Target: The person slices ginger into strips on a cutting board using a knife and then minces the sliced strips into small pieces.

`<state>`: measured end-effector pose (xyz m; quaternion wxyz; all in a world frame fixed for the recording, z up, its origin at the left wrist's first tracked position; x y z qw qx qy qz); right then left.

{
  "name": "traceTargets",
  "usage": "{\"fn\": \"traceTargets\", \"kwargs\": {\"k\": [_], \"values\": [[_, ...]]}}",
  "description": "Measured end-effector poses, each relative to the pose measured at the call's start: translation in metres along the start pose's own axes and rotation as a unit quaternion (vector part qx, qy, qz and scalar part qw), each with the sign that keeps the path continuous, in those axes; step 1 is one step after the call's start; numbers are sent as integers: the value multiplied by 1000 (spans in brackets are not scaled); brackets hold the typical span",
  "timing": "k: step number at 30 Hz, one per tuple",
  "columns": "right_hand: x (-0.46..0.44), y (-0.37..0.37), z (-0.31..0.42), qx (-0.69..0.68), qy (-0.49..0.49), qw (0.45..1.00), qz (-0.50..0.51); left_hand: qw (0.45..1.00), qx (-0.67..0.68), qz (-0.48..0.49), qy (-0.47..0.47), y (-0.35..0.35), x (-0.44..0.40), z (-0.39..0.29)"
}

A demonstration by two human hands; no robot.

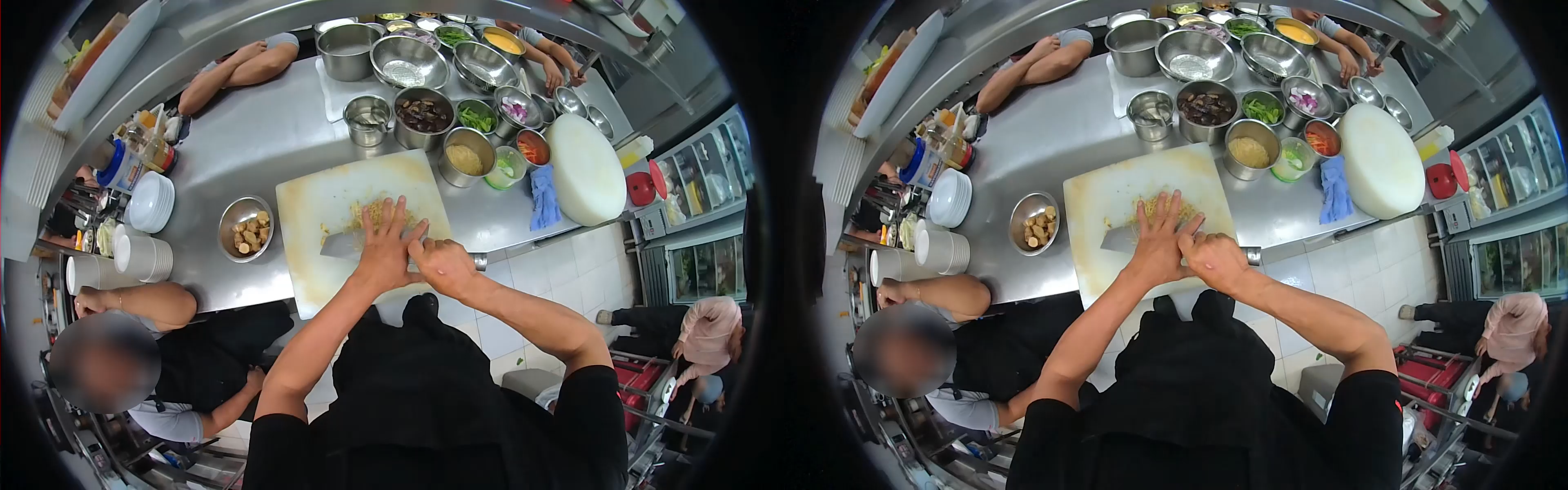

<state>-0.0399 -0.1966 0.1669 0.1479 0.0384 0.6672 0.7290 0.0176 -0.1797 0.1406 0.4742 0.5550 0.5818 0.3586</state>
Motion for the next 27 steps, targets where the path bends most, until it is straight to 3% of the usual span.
{"fn": "traceTargets", "kwargs": {"k": [3, 7, 11, 13, 15, 18, 20, 22, 24, 27], "values": [[11, -2, -22, 8, -22, 1000, 1, 999, -18, -26, 24, -15, 7, 19], [35, 18, -59, -23, -65, 998, 6, 994, -25, 33, 99, -19, 34, 46], [55, 35, -93, -41, -86, 995, -10, 992, -33, -13, 118, -31, 73, 97], [53, 43, -114, -102, -159, 982, -7, 965, 39, -165, 201, -34, 98, 151], [35, 42, -121, -119, -177, 977, -6, 962, -7, -182, 203, -29, 86, 160], [1, -3, -133, -137, -206, 969, -2, 982, 62, -151, 95, -41, 38, 144], [-22, -43, -137, -126, -253, 959, 13, 977, 136, -134, 92, -48, 36, 134], [-33, -50, -121, -119, -202, 972, 30, 963, 222, -114, 100, -53, 43, 124], [-35, -54, -98, -115, -124, 985, 45, 960, 229, -127, 103, -41, 61, 104], [-27, -42, -80, -103, -84, 989, 63, 953, 219, -180, 110, -33, 71, 74]]}}
Point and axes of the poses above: each hand's wrist, its own x-axis away from the middle knuckle, its own y-axis out of the back of the hand, z = x × y, the point moved 10 cm from there along -x, towards the middle knuckle, and after that the axes turned 9 degrees about -y, right-handed, at the moved point
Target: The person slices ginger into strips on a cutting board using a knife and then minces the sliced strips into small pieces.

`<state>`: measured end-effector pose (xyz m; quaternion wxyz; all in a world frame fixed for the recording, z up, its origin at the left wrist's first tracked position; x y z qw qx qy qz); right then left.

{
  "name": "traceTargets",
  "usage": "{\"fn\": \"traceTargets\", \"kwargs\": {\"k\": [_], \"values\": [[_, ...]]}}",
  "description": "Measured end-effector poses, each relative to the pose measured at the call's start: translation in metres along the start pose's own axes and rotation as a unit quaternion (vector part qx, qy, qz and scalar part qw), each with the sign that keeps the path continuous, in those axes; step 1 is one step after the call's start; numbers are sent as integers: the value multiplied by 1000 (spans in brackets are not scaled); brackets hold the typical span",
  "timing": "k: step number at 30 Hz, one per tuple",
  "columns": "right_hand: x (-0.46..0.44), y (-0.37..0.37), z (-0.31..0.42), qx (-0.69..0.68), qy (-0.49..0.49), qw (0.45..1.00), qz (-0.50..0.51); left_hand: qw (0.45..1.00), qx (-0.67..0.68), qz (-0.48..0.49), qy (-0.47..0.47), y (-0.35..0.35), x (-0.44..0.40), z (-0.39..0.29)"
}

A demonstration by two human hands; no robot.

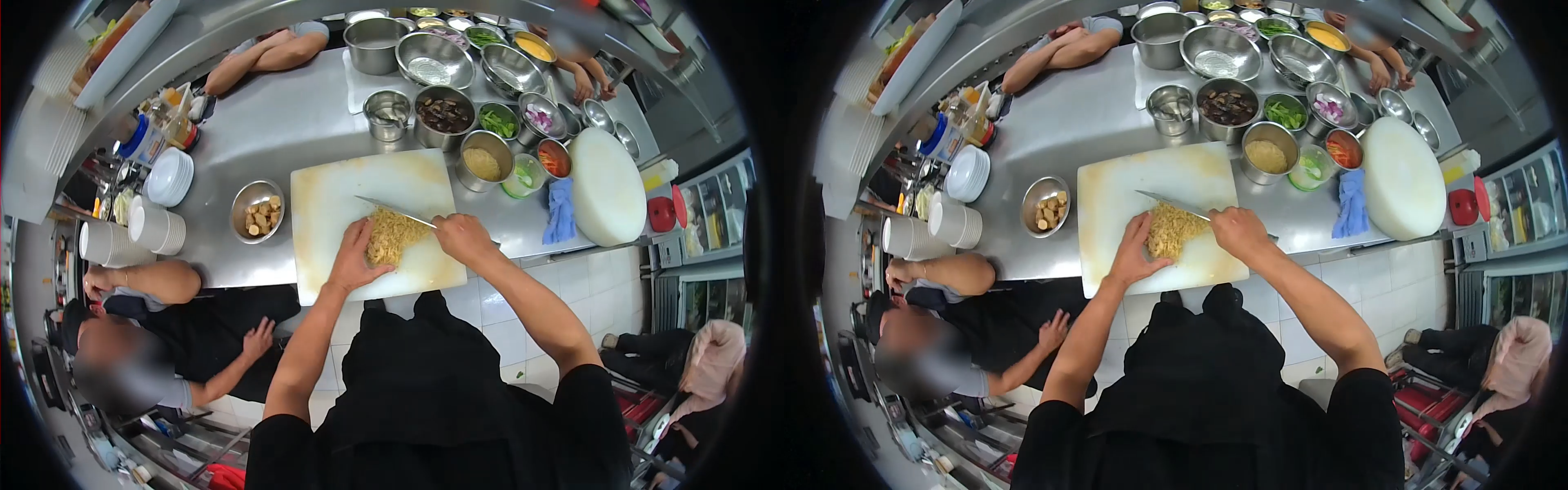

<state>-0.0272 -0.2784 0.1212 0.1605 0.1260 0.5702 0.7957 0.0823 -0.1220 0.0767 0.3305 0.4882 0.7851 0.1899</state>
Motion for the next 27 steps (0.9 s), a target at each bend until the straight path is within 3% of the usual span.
{"fn": "traceTargets", "kwargs": {"k": [2, 4, 7, 9, 14, 20, 22, 24, 27], "values": [[14, 18, 15, -30, -19, 999, -9, 993, -102, -59, 29, -9, 14, 9], [25, 27, 28, -58, -38, 997, -20, 991, -82, -95, 39, -5, 16, 4], [30, 17, 42, -79, -86, 991, 64, 981, -90, -167, 34, 16, 20, -5], [35, 12, 51, -67, -72, 991, 94, 977, -81, -197, -27, 27, 11, -8], [45, 16, 72, -25, -29, 988, 147, 979, -93, -173, -59, 15, -5, 2], [24, -40, 59, -36, -57, 992, 109, 977, -90, -187, -48, 16, -7, 10], [22, -33, 57, -14, -57, 989, 138, 977, -81, -191, -56, 15, -2, 0], [25, -9, 64, 5, -54, 985, 164, 963, -45, -264, -40, 30, 1, -6], [35, -3, 77, -8, -43, 981, 189, 969, -101, -213, -70, 16, 3, 2]]}}
Point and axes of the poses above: each hand's wrist, its own x-axis away from the middle knuckle, its own y-axis out of the back of the hand, z = x × y, the point moved 10 cm from there along -x, towards the middle knuckle, and after that the axes turned 9 degrees about -y, right-handed, at the moved point
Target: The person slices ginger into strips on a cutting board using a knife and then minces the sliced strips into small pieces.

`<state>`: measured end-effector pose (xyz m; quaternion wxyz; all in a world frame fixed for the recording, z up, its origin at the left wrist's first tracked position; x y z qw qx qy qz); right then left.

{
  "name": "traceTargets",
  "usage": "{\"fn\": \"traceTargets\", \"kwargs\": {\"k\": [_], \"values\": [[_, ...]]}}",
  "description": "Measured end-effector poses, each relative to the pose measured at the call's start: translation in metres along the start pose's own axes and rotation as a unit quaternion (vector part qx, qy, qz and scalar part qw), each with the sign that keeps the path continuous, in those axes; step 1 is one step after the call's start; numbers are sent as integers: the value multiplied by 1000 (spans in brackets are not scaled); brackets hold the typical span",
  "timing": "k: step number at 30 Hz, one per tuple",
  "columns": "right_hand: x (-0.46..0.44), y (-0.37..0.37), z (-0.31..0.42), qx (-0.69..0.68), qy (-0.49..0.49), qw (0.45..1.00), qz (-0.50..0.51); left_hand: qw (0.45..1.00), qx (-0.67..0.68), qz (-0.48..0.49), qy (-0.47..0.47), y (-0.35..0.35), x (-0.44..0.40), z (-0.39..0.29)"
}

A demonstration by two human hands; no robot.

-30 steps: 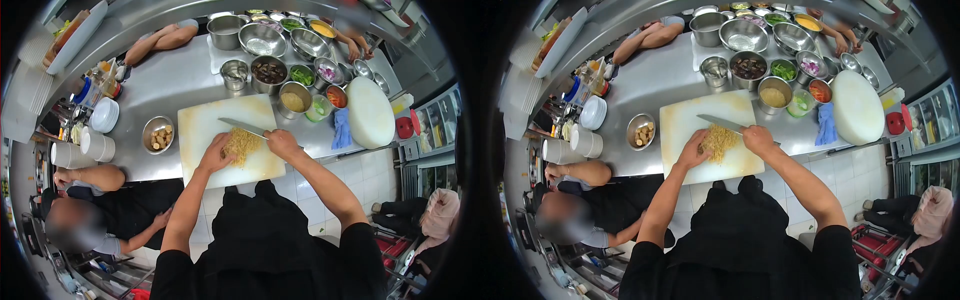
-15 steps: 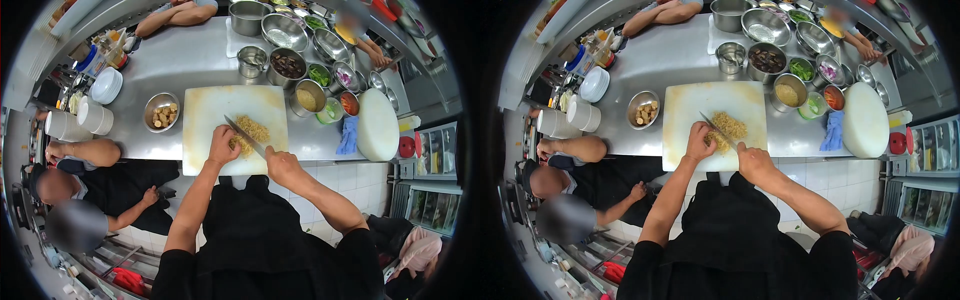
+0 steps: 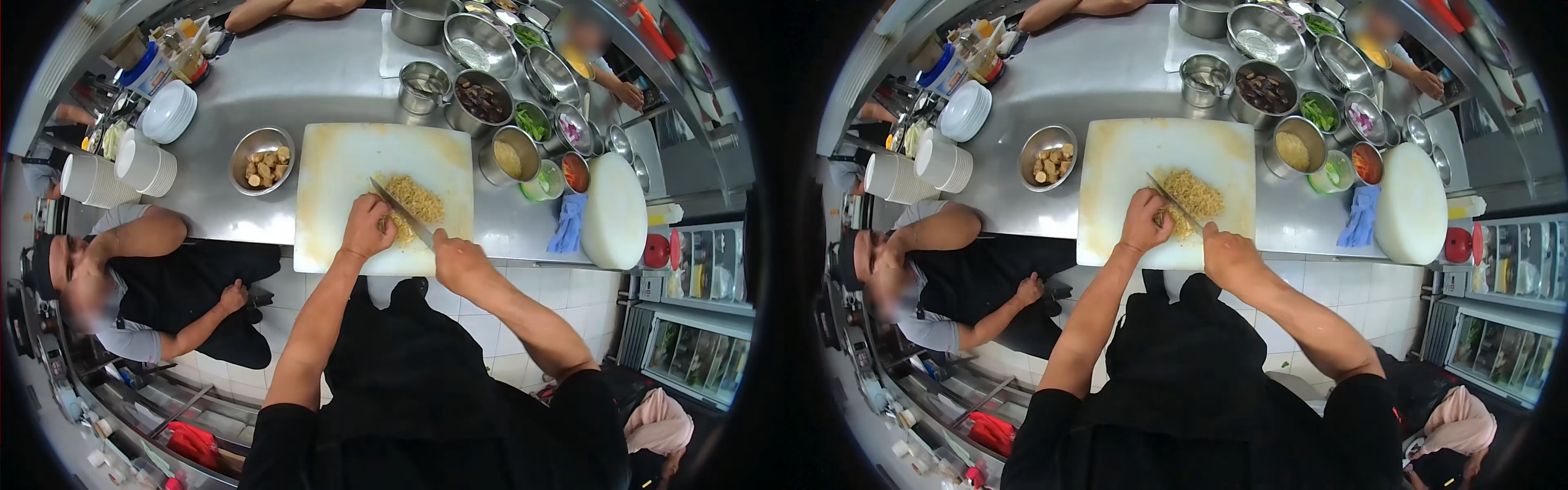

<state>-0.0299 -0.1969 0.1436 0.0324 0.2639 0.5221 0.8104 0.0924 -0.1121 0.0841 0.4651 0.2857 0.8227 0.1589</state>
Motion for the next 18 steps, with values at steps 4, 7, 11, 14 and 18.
{"fn": "traceTargets", "kwargs": {"k": [4, 7, 11, 14, 18], "values": [[-30, -33, -17, 2, -35, 999, -30, 999, 6, 40, 28, -4, 3, 7], [-16, -1, -7, 31, -37, 999, -2, 999, 8, 29, 43, -1, -4, 4], [-17, -30, -10, 16, -31, 999, -6, 999, 4, -25, 19, 7, 0, 1], [-28, -33, -15, 23, -36, 999, -10, 1000, -6, 10, 14, -1, 3, 7], [-6, -5, -3, 16, -12, 1000, -6, 998, 32, -44, 42, 15, -5, -4]]}}
Point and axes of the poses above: each hand's wrist, its own x-axis away from the middle knuckle, its own y-axis out of the back of the hand, z = x × y, the point moved 10 cm from there along -x, towards the middle knuckle, and after that the axes turned 9 degrees about -y, right-handed, at the moved point
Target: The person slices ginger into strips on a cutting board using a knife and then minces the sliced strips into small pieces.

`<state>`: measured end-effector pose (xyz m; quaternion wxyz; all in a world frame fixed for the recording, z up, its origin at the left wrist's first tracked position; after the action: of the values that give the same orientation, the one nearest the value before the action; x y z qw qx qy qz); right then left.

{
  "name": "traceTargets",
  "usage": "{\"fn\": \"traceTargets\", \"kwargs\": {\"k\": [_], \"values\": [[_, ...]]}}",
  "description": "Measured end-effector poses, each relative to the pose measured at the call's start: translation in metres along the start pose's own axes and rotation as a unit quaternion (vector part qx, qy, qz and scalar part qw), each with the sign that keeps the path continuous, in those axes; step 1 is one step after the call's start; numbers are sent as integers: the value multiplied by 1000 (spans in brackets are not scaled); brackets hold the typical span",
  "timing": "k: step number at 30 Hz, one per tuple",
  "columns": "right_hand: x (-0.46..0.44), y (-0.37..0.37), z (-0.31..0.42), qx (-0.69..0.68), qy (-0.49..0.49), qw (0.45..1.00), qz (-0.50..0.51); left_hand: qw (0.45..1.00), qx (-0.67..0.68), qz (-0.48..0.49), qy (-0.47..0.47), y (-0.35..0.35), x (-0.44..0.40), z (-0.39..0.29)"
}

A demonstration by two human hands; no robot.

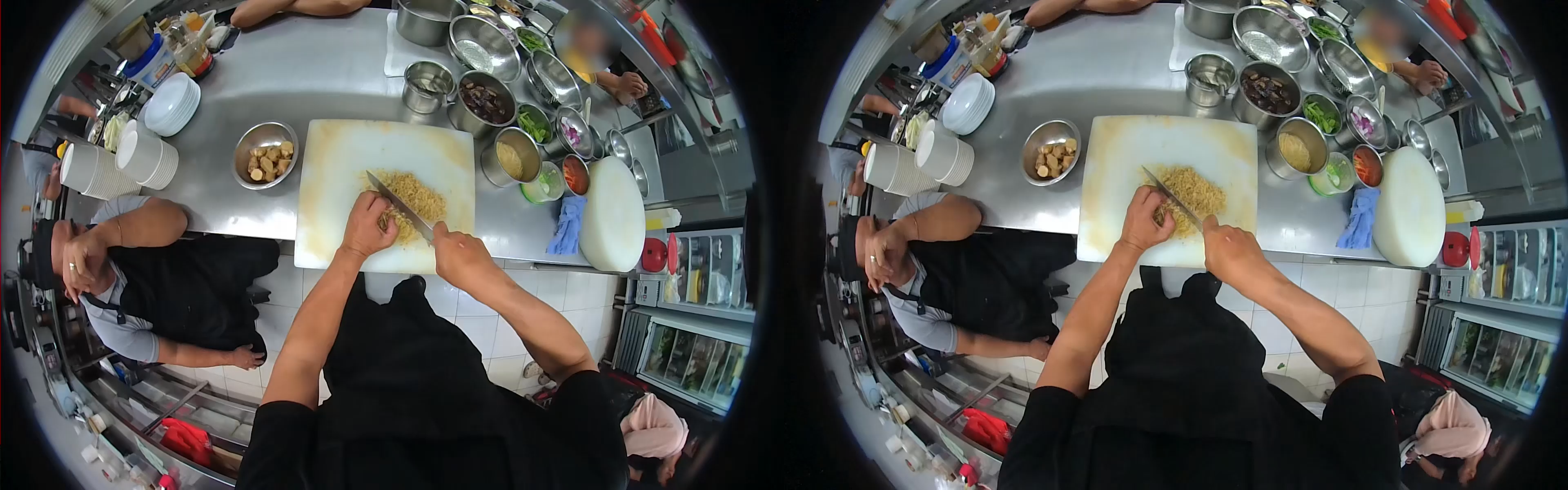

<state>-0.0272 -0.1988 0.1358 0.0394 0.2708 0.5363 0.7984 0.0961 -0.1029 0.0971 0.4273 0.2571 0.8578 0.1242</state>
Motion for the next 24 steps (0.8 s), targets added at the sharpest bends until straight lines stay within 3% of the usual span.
{"fn": "traceTargets", "kwargs": {"k": [3, 10, 12, 15, 19, 21, 24], "values": [[-15, -35, -12, -1, -21, 1000, -8, 997, -22, 67, -39, -13, 5, 2], [1, -8, -5, -4, -25, 1000, 9, 1000, -7, 4, -9, -3, 6, 3], [-8, -30, -10, 2, -34, 999, 7, 997, -23, 68, -15, -13, 8, 6], [-15, -38, -25, -2, -51, 999, -8, 999, -16, 45, -14, -9, 7, 4], [-3, -13, -1, -14, 2, 1000, 5, 1000, -9, 12, -3, -1, 7, 0], [-15, -36, -2, 4, -43, 999, -15, 998, -12, 62, -19, -10, 8, 3], [-10, -31, -12, -3, -36, 999, 6, 999, -10, 53, -1, -7, 10, 3]]}}
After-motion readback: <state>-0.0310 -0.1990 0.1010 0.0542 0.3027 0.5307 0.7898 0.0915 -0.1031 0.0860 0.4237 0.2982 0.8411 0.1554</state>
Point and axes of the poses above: each hand's wrist, its own x-axis away from the middle knuckle, its own y-axis out of the back of the hand, z = x × y, the point moved 10 cm from there along -x, towards the middle knuckle, and after that the axes turned 9 degrees about -y, right-handed, at the moved point
